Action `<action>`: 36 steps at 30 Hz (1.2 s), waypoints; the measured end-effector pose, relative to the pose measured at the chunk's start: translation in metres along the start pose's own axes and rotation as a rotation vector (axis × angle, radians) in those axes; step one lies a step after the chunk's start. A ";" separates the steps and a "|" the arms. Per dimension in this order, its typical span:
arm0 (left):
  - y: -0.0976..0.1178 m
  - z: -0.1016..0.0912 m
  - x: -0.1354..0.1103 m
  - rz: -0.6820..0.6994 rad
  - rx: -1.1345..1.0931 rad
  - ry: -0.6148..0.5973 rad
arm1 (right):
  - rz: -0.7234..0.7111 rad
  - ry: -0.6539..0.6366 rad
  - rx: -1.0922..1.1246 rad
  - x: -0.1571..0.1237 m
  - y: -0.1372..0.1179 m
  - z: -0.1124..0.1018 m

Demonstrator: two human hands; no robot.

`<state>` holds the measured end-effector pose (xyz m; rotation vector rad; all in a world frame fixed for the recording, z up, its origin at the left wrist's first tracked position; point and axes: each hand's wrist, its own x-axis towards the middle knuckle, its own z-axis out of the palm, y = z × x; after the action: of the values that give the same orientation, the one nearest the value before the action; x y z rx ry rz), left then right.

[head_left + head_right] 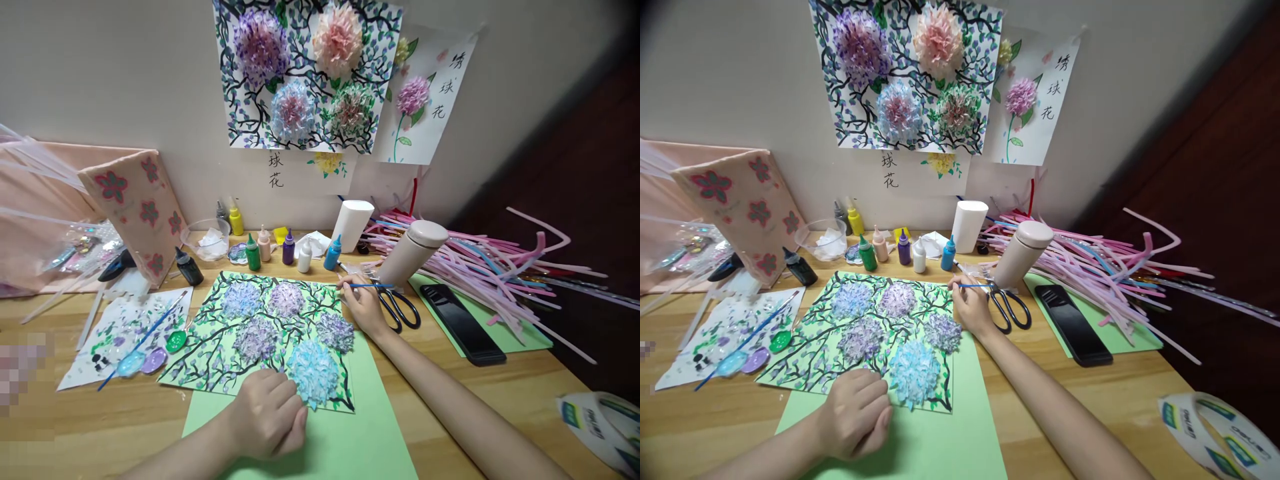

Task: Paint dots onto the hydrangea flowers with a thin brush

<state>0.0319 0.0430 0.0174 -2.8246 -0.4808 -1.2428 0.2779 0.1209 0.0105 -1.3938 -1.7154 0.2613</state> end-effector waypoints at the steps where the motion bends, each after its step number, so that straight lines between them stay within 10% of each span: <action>1: 0.000 0.000 0.000 0.000 0.000 0.003 | 0.001 -0.004 0.001 0.000 0.000 0.000; 30: -0.002 0.003 -0.001 -0.079 -0.003 0.059 | 0.020 -0.037 0.125 -0.003 0.003 -0.001; 36: -0.001 0.012 -0.005 -0.110 0.079 -0.098 | 0.037 0.059 0.218 -0.014 -0.010 -0.004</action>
<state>0.0371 0.0442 0.0062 -2.8369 -0.6823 -1.0781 0.2740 0.1037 0.0123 -1.2616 -1.5638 0.4107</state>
